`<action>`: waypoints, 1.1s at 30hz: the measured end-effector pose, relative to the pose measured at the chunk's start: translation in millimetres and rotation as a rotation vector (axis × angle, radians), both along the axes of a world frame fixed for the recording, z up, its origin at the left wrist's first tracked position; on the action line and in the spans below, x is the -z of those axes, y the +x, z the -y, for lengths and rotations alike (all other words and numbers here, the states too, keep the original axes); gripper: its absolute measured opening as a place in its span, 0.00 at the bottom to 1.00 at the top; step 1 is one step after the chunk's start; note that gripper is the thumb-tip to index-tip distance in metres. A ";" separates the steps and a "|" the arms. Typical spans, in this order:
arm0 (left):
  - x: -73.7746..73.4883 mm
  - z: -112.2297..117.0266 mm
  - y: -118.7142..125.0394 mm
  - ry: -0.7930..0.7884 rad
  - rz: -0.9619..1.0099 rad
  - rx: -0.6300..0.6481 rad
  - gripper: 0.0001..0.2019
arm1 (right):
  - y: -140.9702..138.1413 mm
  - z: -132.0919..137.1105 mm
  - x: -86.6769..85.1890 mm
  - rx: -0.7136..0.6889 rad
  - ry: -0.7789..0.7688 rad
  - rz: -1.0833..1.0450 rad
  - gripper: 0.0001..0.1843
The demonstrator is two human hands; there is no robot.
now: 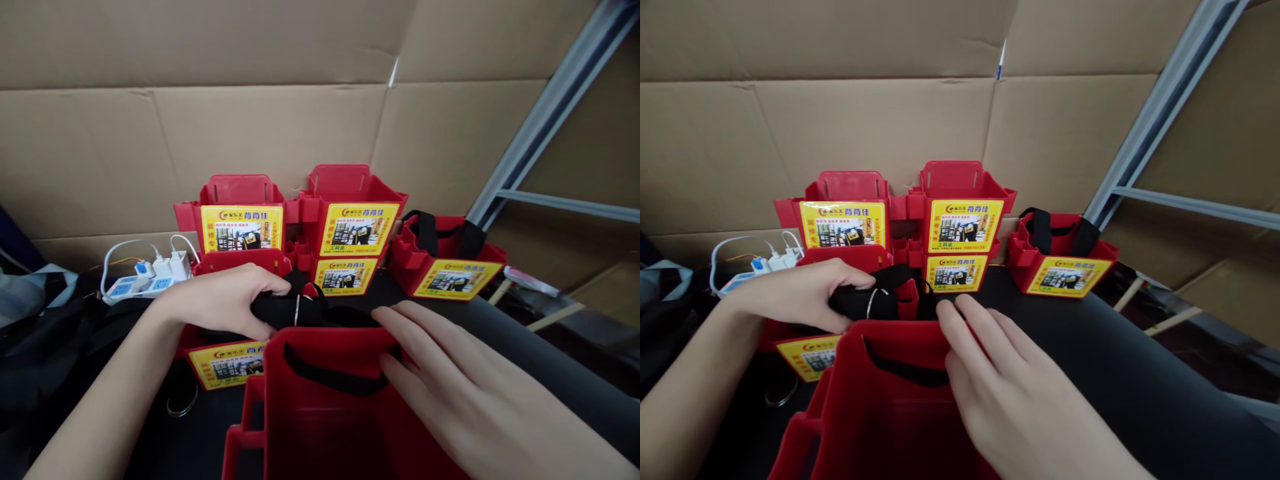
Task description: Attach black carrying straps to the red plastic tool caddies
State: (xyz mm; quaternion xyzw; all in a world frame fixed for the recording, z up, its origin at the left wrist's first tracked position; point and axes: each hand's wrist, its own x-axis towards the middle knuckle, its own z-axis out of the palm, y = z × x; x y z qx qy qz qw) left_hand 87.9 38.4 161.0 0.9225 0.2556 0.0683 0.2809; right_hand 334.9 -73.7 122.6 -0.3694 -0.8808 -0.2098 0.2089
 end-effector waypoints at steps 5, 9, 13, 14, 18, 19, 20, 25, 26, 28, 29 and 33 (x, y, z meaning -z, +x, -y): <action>-3.3 1.0 -4.4 0.129 -0.012 -0.125 0.08 | 1.7 -11.2 -14.2 -0.204 0.041 0.215 0.23; -4.7 -3.2 -11.6 0.119 -0.006 -0.176 0.05 | 5.6 -25.6 -20.3 -0.331 -0.123 0.267 0.22; -2.1 -9.0 -13.1 0.196 0.000 -0.198 0.04 | 5.8 -33.8 -25.3 -0.455 -0.380 0.183 0.10; -1.1 -11.2 -13.8 0.234 -0.001 -0.216 0.03 | 5.4 -34.3 -26.3 -0.471 -0.434 0.170 0.14; 3.7 -23.8 -20.9 0.380 -0.010 -0.406 0.04 | 6.5 -32.0 -26.9 -0.465 -0.514 0.207 0.19; 5.1 -27.4 -23.1 0.398 -0.006 -0.457 0.04 | 7.6 -30.5 -26.3 -0.450 -0.489 0.205 0.17; 6.5 -30.9 -25.2 0.412 0.009 -0.500 0.04 | 9.0 -28.8 -25.7 -0.432 -0.452 0.193 0.16; 8.9 -39.7 -26.5 0.387 0.269 -0.545 0.08 | 9.2 -28.1 -30.2 -0.306 -0.313 0.057 0.21; 7.8 -38.9 -23.9 0.360 0.328 -0.526 0.09 | 5.9 -32.1 -33.3 -0.271 -0.337 -0.011 0.19; 3.3 -35.0 -15.1 0.359 0.409 -0.488 0.11 | -5.5 -45.6 -40.7 -0.167 -0.447 -0.146 0.15; 0.1 -32.4 -9.4 0.398 0.426 -0.480 0.10 | -13.2 -54.7 -44.3 -0.097 -0.512 -0.186 0.17; -14.5 -24.6 13.8 0.574 0.343 -0.467 0.09 | -49.0 -92.9 -50.5 0.112 -0.708 -0.127 0.32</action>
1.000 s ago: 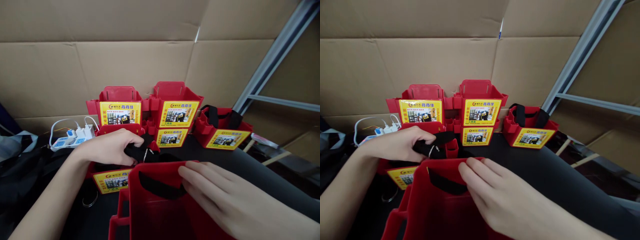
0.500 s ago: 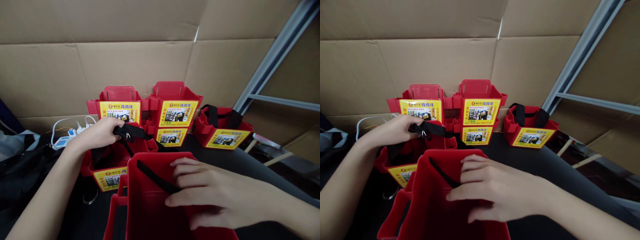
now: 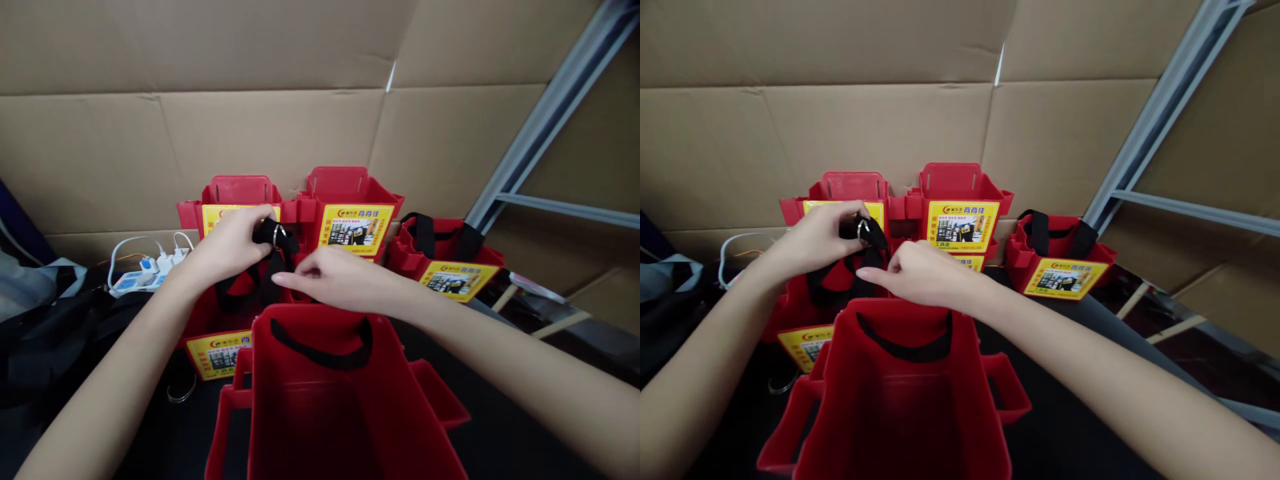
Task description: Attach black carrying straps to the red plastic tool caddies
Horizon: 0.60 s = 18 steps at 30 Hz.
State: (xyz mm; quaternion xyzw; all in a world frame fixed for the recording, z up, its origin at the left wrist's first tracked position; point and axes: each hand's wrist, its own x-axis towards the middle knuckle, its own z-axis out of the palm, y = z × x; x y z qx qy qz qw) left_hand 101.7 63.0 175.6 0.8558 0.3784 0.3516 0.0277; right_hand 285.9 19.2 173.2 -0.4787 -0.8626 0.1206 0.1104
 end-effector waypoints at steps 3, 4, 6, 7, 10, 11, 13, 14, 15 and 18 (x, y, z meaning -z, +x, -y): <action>-7.8 -0.3 8.0 -0.017 -0.070 0.001 0.09 | -21.4 -16.4 3.2 -0.026 -0.112 0.039 0.29; -9.5 -1.4 8.3 -0.031 -0.086 -0.009 0.08 | -26.3 -18.8 4.5 -0.017 -0.124 0.055 0.28; -12.1 -4.7 6.5 -0.063 -0.106 -0.037 0.06 | -32.7 -21.1 5.7 0.018 -0.111 0.091 0.23; -13.2 -6.5 4.9 -0.087 -0.101 -0.039 0.06 | -34.3 -21.6 5.5 0.029 -0.103 0.102 0.20; -17.7 -11.1 -0.3 -0.209 -0.038 0.043 0.05 | -34.9 -23.2 2.9 0.023 -0.103 0.111 0.11; -19.8 -11.6 -1.5 -0.266 -0.010 0.086 0.05 | -34.4 -23.9 2.2 0.021 -0.093 0.104 0.10; -25.1 -10.6 -2.7 -0.362 0.062 0.134 0.05 | -33.3 -25.1 2.0 0.019 -0.035 0.081 0.11; -28.1 -9.1 -2.6 -0.390 0.103 0.132 0.06 | -33.2 -25.5 2.6 0.016 0.009 0.068 0.12; -31.2 -7.2 -2.0 -0.406 0.141 0.115 0.08 | -33.3 -25.5 3.4 0.009 0.060 0.059 0.12; -39.4 -1.9 1.8 -0.400 0.184 0.072 0.10 | -32.8 -24.2 3.7 -0.031 0.184 0.050 0.11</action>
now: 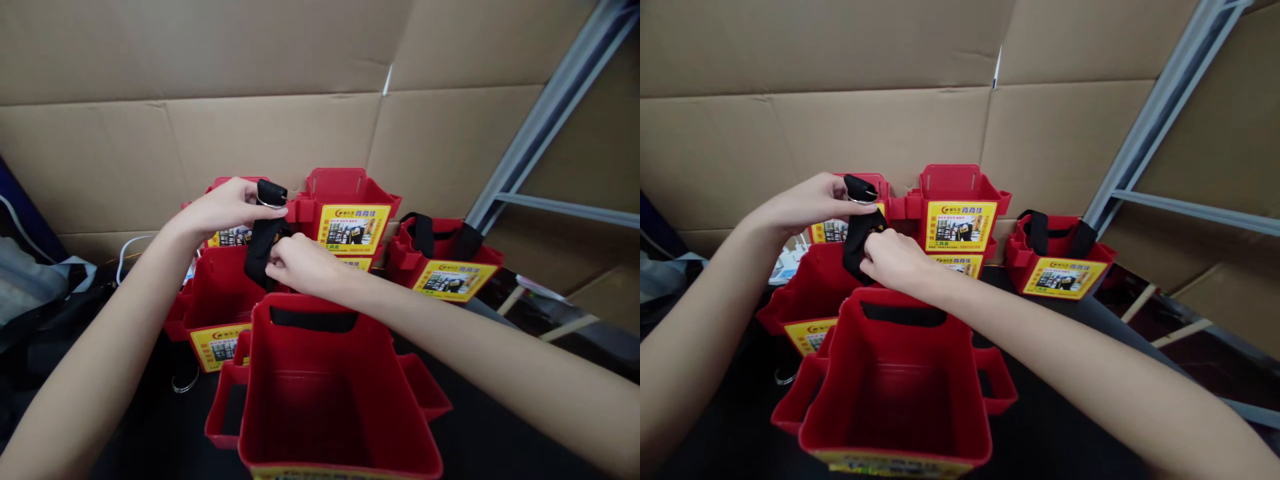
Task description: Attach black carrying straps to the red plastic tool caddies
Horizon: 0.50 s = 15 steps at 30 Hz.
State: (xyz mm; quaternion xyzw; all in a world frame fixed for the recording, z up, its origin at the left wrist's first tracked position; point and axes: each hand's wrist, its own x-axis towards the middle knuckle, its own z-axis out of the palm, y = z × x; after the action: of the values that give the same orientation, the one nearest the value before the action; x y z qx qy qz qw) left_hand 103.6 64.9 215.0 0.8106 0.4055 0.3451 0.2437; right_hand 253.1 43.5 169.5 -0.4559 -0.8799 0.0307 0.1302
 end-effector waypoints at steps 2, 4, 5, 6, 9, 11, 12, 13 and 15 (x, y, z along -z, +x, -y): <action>-4.4 1.2 3.2 0.026 -0.015 0.026 0.10 | 5.6 2.0 -4.3 -0.032 0.033 0.003 0.10; -8.4 0.2 6.5 0.086 -0.012 0.063 0.11 | 19.3 4.5 -11.8 -0.075 0.006 0.009 0.13; -10.4 -1.1 8.6 0.124 -0.008 0.076 0.10 | 29.1 5.9 -15.5 -0.084 -0.013 0.010 0.15; -12.5 -3.0 11.1 0.164 -0.006 0.082 0.10 | 40.0 7.1 -18.4 -0.074 -0.024 0.000 0.18; -18.7 -13.3 22.1 0.247 -0.023 0.046 0.10 | 70.9 8.1 -17.2 0.024 -0.034 -0.135 0.20; -21.4 -24.1 31.9 0.193 -0.011 0.013 0.12 | 82.0 5.3 -7.9 0.053 -0.055 -0.267 0.23; -22.1 -30.1 36.9 0.122 0.021 0.012 0.13 | 83.6 2.7 -2.0 0.047 -0.062 -0.321 0.27; -22.4 -35.9 41.5 0.032 0.064 0.033 0.14 | 82.7 -0.6 3.9 0.034 -0.054 -0.361 0.31; -21.7 -44.8 48.6 -0.148 0.149 0.127 0.13 | 75.7 -9.0 13.9 0.006 -0.003 -0.371 0.35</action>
State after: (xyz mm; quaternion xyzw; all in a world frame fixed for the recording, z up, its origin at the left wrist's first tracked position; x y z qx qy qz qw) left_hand 152.2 109.7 236.7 0.7867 0.3583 0.3574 0.3535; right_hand 328.8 52.5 155.6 -0.4451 -0.8394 0.1153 0.2898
